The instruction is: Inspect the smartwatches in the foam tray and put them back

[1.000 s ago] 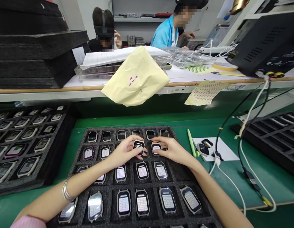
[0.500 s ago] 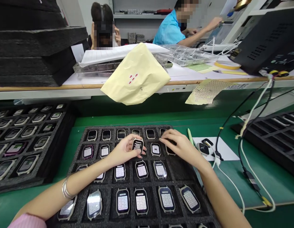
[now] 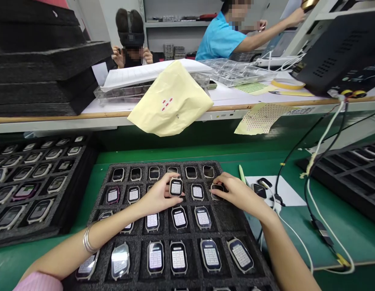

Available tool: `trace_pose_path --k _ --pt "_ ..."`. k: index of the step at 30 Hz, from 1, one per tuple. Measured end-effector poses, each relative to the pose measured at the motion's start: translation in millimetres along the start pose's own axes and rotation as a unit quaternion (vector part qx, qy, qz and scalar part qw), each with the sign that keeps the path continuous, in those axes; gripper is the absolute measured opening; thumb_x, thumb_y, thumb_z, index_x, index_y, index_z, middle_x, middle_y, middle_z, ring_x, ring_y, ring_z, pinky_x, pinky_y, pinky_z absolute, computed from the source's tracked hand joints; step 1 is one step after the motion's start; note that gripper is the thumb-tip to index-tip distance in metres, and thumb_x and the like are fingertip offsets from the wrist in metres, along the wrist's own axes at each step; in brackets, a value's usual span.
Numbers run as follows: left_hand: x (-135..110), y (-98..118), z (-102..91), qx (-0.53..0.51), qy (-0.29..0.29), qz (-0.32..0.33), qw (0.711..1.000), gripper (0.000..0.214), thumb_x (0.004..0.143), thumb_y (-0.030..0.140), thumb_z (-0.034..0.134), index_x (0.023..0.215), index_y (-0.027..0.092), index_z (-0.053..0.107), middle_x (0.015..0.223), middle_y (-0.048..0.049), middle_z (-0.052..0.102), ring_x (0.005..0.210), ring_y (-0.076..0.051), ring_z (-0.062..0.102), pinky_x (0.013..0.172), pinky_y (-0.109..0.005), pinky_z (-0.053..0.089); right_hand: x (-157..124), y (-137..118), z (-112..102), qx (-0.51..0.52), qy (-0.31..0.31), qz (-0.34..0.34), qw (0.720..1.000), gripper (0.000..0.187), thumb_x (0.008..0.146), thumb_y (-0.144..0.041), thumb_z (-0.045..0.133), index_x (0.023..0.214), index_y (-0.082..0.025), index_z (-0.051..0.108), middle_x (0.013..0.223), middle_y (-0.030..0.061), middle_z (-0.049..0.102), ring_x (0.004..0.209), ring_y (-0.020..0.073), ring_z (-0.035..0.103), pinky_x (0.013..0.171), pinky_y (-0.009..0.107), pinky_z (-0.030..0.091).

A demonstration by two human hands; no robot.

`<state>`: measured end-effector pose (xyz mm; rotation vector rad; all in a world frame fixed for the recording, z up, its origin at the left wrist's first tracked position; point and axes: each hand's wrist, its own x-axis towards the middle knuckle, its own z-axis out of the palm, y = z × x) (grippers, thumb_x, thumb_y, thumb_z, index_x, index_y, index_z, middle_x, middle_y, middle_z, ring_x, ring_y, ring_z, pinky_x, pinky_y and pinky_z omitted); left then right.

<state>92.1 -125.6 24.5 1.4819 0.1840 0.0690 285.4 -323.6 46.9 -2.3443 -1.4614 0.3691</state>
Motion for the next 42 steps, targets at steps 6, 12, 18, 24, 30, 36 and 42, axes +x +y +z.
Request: trace_pose_path --k 6,12,18,24,30,36,42 --pt "3.8 -3.6 -3.5 0.386 0.023 0.120 0.914 0.044 0.075 0.026 0.064 0.116 0.021 0.050 0.113 -0.0108 0.056 0.107 -0.029 0.051 0.093 -0.047 0.040 0.4 1.6 -9.2 0.124 -0.032 -0.038 0.991 0.030 0.082 -0.046 0.062 0.076 -0.016 0.060 0.082 0.0070 0.057 0.077 0.0235 0.057 0.067 0.032 0.044" --pt "28.7 25.0 0.0 0.526 -0.013 0.128 0.841 0.056 0.072 0.053 0.063 0.115 0.019 0.052 0.111 -0.0114 0.055 0.103 -0.030 0.049 0.089 -0.045 0.037 4.9 -0.8 -1.4 0.503 0.030 0.044 0.863 0.036 0.074 -0.046 0.072 0.082 -0.016 0.057 0.087 0.0085 0.065 0.077 0.0230 0.064 0.055 0.026 0.051" --pt "99.8 23.3 57.1 0.535 0.006 0.130 0.835 0.034 0.091 0.043 0.039 0.094 0.016 0.060 0.098 -0.0133 0.060 0.100 -0.028 0.050 0.089 -0.042 0.035 12.5 11.0 16.4 0.566 0.152 0.084 0.806 0.041 0.073 -0.048 0.072 0.087 -0.011 0.060 0.060 0.0003 0.058 0.034 0.0050 0.039 0.028 0.014 0.021" --pt "126.0 7.8 82.6 0.556 0.005 0.082 0.827 0.031 0.093 0.031 0.034 0.090 0.013 0.059 0.092 -0.0154 0.063 0.095 -0.028 0.056 0.086 -0.041 0.039 6.6 20.9 11.8 0.607 0.212 0.078 0.762 0.046 0.070 -0.045 0.074 0.098 -0.011 0.062 0.071 0.0034 0.063 0.042 0.0058 0.041 0.031 0.014 0.028" --pt "135.2 7.2 91.8 0.568 0.035 0.020 0.822 0.029 0.085 0.034 0.051 0.095 0.008 0.059 0.098 -0.0212 0.064 0.099 -0.031 0.058 0.084 -0.038 0.040 -0.9 23.3 3.6 0.636 0.227 0.046 0.736 0.034 0.071 -0.040 0.074 0.082 -0.009 0.065 0.081 0.0109 0.068 0.042 0.0073 0.049 0.031 0.014 0.029" --pt "147.1 4.3 105.2 0.478 0.082 0.004 0.874 0.020 0.076 0.028 0.064 0.085 0.011 0.062 0.091 -0.0127 0.066 0.093 -0.025 0.061 0.080 -0.035 0.042 -3.7 25.4 -2.7 0.652 0.231 -0.007 0.722 0.035 0.072 -0.041 0.073 0.082 -0.009 0.064 0.081 0.0118 0.068 0.044 0.0105 0.055 0.033 0.016 0.035" --pt "133.1 9.6 74.5 0.264 0.074 0.013 0.962 0.025 0.078 0.036 0.061 0.070 0.012 0.061 0.067 -0.0014 0.063 0.070 -0.016 0.063 0.069 -0.028 0.047 -4.1 21.4 0.2 0.713 0.168 -0.020 0.680 0.041 0.082 -0.037 0.065 0.112 -0.013 0.052 0.089 0.0129 0.067 0.055 0.0152 0.062 0.039 0.018 0.044"
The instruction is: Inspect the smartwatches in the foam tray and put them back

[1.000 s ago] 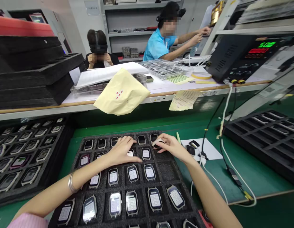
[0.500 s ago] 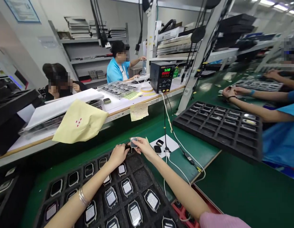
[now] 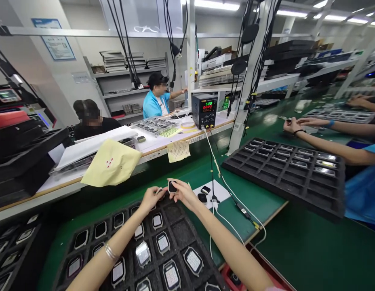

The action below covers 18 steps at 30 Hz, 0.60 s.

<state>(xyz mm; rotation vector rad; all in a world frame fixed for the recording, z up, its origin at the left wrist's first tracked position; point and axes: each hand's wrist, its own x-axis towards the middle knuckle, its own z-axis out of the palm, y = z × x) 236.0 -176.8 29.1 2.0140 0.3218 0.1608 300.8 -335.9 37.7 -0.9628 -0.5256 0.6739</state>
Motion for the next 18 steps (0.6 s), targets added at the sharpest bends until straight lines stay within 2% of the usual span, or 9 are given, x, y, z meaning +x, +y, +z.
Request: trace_pose_path --k 4,8,11,14,16,18 --pt "-20.5 -10.1 -30.5 -0.160 -0.002 -0.038 0.986 0.025 0.079 0.035 0.061 0.088 0.012 0.062 0.080 -0.0072 0.066 0.067 -0.013 0.063 0.066 -0.026 0.051 -1.5 7.0 8.2 0.038 -0.027 0.040 0.998 0.037 0.088 -0.033 0.059 0.118 -0.015 0.046 0.095 0.0143 0.065 0.071 0.0201 0.066 0.051 0.025 0.050" --pt "-44.2 -12.8 -48.6 -0.233 -0.011 -0.066 0.970 0.030 0.078 0.033 0.061 0.096 0.009 0.061 0.077 -0.0084 0.063 0.058 -0.009 0.059 0.055 -0.022 0.048 -1.3 11.2 14.0 0.048 -0.044 0.045 0.997 0.042 0.087 -0.031 0.061 0.123 -0.016 0.044 0.099 0.0130 0.064 0.077 0.0206 0.066 0.062 0.028 0.053" --pt "-59.3 -9.9 -51.3 -0.240 -0.023 -0.067 0.968 0.037 0.079 0.038 0.059 0.101 0.007 0.062 0.076 -0.0073 0.061 0.056 -0.009 0.056 0.046 -0.018 0.041 0.0 11.1 14.1 0.041 -0.058 0.042 0.997 0.044 0.084 -0.029 0.066 0.123 -0.017 0.047 0.096 0.0107 0.064 0.074 0.0191 0.066 0.063 0.027 0.053" --pt "-68.4 -7.8 -50.5 -0.211 -0.019 -0.058 0.976 0.045 0.072 0.035 0.067 0.107 0.007 0.060 0.070 -0.0041 0.059 0.055 -0.009 0.055 0.041 -0.017 0.035 1.5 8.9 13.9 0.030 -0.076 0.040 0.996 0.041 0.083 -0.027 0.069 0.119 -0.018 0.052 0.095 0.0094 0.064 0.070 0.0171 0.065 0.063 0.026 0.053" --pt "-71.8 -8.1 -50.5 -0.175 -0.003 -0.043 0.984 0.050 0.068 0.029 0.070 0.112 0.009 0.057 0.074 -0.0037 0.060 0.054 -0.010 0.055 0.041 -0.018 0.036 1.5 6.9 14.9 0.024 -0.092 0.045 0.994 0.041 0.085 -0.028 0.067 0.122 -0.019 0.052 0.097 0.0099 0.063 0.071 0.0170 0.064 0.061 0.025 0.054" --pt "-74.8 -9.0 -51.3 -0.136 0.021 -0.020 0.990 0.049 0.067 0.024 0.067 0.113 0.012 0.056 0.088 -0.0060 0.063 0.061 -0.012 0.058 0.048 -0.021 0.042 0.6 5.5 16.8 0.017 -0.112 0.056 0.992 0.045 0.087 -0.029 0.065 0.128 -0.019 0.048 0.098 0.0114 0.063 0.070 0.0173 0.064 0.054 0.023 0.052"
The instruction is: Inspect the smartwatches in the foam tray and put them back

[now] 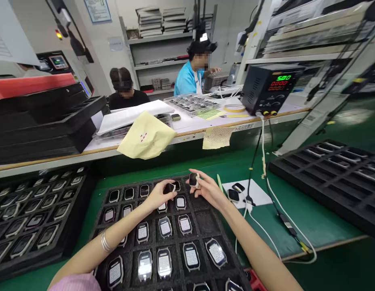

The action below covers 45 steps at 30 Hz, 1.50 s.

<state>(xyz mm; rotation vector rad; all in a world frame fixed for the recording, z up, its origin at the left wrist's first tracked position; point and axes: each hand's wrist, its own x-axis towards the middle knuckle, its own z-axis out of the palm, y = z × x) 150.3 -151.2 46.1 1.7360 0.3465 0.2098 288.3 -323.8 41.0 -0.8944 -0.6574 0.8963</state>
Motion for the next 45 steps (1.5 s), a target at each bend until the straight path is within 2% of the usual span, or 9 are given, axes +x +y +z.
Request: trace_pose_path --k 2,5,8,14,21,26,35,40,45 --pt "-3.5 -0.4 -1.4 0.038 0.016 0.034 0.999 0.045 0.067 0.019 0.065 0.111 0.014 0.058 0.100 -0.0072 0.064 0.078 -0.017 0.061 0.065 -0.027 0.049 -0.4 0.2 2.1 -0.005 -0.017 0.013 1.000 0.048 0.088 -0.029 0.063 0.132 -0.018 0.046 0.099 0.0128 0.063 0.067 0.0166 0.062 0.047 0.020 0.049" --pt "-10.4 -0.1 -2.2 0.083 0.023 0.078 0.993 0.044 0.066 0.014 0.063 0.110 0.017 0.059 0.108 -0.0065 0.064 0.101 -0.021 0.058 0.092 -0.035 0.043 0.1 3.2 3.7 -0.008 -0.034 0.028 0.999 0.046 0.089 -0.029 0.063 0.130 -0.016 0.049 0.098 0.0138 0.063 0.066 0.0155 0.059 0.045 0.019 0.048" --pt "-16.3 0.6 -1.6 0.111 0.022 0.106 0.988 0.045 0.068 0.015 0.061 0.113 0.019 0.057 0.115 -0.0075 0.062 0.108 -0.023 0.055 0.099 -0.038 0.037 1.2 7.1 4.2 -0.006 -0.043 0.041 0.998 0.044 0.087 -0.032 0.064 0.125 -0.013 0.053 0.092 0.0135 0.064 0.069 0.0181 0.060 0.049 0.022 0.050" --pt "-19.8 1.8 -3.6 0.126 0.029 0.128 0.983 0.044 0.071 0.019 0.063 0.115 0.019 0.056 0.120 -0.0099 0.061 0.113 -0.025 0.054 0.100 -0.038 0.038 -0.6 9.7 8.5 0.006 -0.038 0.059 0.998 0.047 0.080 -0.033 0.070 0.122 -0.015 0.056 0.093 0.0128 0.065 0.087 0.0255 0.064 0.076 0.038 0.050" --pt "-21.2 -1.7 -2.6 0.137 0.023 0.138 0.981 0.044 0.074 0.020 0.061 0.117 0.019 0.055 0.120 -0.0102 0.060 0.114 -0.025 0.054 0.100 -0.038 0.038 0.1 11.9 11.0 0.009 -0.026 0.067 0.997 0.048 0.074 -0.030 0.077 0.116 -0.015 0.060 0.101 0.0150 0.065 0.083 0.0264 0.065 0.082 0.045 0.047" --pt "-23.5 -3.6 -0.4 0.130 0.000 0.128 0.983 0.042 0.073 0.018 0.060 0.114 0.019 0.057 0.114 -0.0095 0.063 0.106 -0.025 0.058 0.095 -0.036 0.041 -2.0 15.8 10.1 0.014 -0.011 0.065 0.998 0.044 0.073 -0.026 0.078 0.112 -0.014 0.063 0.094 0.0121 0.068 0.082 0.0263 0.066 0.082 0.043 0.048" --pt "-27.2 -12.1 -2.0 0.164 -0.005 0.107 0.981 0.041 0.072 0.021 0.056 0.113 0.020 0.057 0.113 -0.0078 0.065 0.106 -0.025 0.059 0.095 -0.037 0.043 -6.6 18.8 12.1 0.027 -0.012 0.080 0.996 0.052 0.069 -0.031 0.082 0.113 -0.010 0.063 0.092 0.0133 0.067 0.077 0.0245 0.067 0.074 0.038 0.052" --pt "-23.6 -37.4 -8.0 0.200 -0.004 0.107 0.974 0.046 0.075 0.039 0.055 0.118 0.021 0.051 0.120 -0.0073 0.062 0.114 -0.027 0.056 0.098 -0.040 0.044 -14.6 20.0 14.2 0.023 0.008 0.077 0.997 0.063 0.060 -0.035 0.086 0.112 -0.007 0.065 0.089 0.0143 0.066 0.078 0.0268 0.066 0.072 0.039 0.052" --pt "-7.6 -63.2 -20.3 0.250 -0.033 0.114 0.961 0.049 0.069 0.047 0.060 0.112 0.024 0.056 0.114 -0.0040 0.066 0.114 -0.029 0.057 0.093 -0.041 0.050 -18.3 22.8 4.6 0.065 -0.017 0.082 0.994 0.058 0.063 -0.024 0.086 0.115 -0.007 0.064 0.090 0.0096 0.065 0.077 0.0194 0.064 0.074 0.029 0.048"
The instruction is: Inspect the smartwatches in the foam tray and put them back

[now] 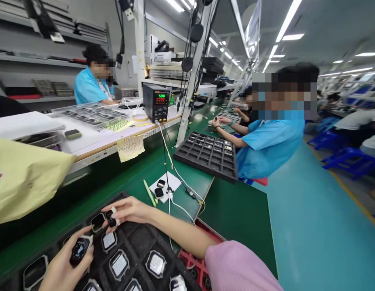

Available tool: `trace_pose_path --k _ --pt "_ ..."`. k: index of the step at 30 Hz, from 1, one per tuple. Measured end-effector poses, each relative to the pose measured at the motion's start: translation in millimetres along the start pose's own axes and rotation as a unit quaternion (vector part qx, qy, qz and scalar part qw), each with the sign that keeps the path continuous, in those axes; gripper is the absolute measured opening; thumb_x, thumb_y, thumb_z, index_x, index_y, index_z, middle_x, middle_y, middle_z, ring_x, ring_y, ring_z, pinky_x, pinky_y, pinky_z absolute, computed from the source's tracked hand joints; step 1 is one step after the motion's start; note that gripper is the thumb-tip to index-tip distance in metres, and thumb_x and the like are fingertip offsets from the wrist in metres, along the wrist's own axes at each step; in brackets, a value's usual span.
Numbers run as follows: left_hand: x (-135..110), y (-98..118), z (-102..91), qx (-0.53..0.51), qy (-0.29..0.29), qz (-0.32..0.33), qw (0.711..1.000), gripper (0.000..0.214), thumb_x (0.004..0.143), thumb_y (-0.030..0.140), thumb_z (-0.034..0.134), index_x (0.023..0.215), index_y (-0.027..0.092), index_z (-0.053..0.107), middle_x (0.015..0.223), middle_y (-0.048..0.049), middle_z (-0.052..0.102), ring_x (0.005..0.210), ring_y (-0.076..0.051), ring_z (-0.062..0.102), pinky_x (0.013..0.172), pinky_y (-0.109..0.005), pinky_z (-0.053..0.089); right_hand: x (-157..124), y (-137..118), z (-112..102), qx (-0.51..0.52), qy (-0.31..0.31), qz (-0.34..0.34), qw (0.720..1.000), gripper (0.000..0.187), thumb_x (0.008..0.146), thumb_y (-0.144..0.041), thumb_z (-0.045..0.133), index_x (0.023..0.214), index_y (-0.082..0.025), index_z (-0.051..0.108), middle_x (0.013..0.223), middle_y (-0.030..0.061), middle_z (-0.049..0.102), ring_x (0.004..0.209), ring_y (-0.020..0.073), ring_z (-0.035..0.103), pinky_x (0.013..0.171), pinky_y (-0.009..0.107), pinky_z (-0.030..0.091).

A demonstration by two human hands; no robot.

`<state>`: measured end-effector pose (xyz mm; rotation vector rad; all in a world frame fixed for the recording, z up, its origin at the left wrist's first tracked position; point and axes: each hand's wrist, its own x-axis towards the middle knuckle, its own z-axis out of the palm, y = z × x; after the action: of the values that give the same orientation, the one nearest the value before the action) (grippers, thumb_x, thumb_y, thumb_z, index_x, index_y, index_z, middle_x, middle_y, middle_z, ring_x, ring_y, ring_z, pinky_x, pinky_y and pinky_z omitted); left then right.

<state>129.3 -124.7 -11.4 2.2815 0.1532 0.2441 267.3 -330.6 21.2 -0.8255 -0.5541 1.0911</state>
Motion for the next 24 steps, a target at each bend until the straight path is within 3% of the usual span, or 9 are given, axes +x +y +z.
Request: trace_pose_path --k 8,18,24 --pt "-3.3 -1.9 -2.2 0.034 -0.024 -0.014 0.999 0.051 0.072 0.050 0.057 0.117 0.026 0.052 0.124 -0.0038 0.061 0.118 -0.029 0.054 0.096 -0.043 0.048 -0.9 2.1 1.9 0.030 -0.040 0.000 0.999 0.061 0.066 -0.026 0.085 0.118 -0.006 0.061 0.089 0.0133 0.066 0.076 0.0233 0.066 0.070 0.031 0.049" --pt "-5.2 5.0 5.7 -0.011 -0.025 -0.025 0.999 0.053 0.071 0.052 0.056 0.116 0.026 0.050 0.122 -0.0043 0.061 0.119 -0.030 0.053 0.101 -0.045 0.043 0.1 5.1 1.3 0.033 -0.021 0.016 0.999 0.065 0.062 -0.026 0.087 0.118 -0.006 0.061 0.089 0.0127 0.067 0.081 0.0258 0.066 0.074 0.034 0.050" --pt "-12.9 27.9 8.4 -0.056 0.017 -0.047 0.997 0.045 0.076 0.052 0.050 0.114 0.028 0.051 0.123 -0.0031 0.060 0.123 -0.030 0.048 0.110 -0.049 0.029 0.1 5.3 -0.2 0.025 -0.026 0.008 0.999 0.060 0.064 -0.024 0.086 0.116 -0.006 0.062 0.090 0.0130 0.066 0.080 0.0249 0.066 0.071 0.032 0.050"
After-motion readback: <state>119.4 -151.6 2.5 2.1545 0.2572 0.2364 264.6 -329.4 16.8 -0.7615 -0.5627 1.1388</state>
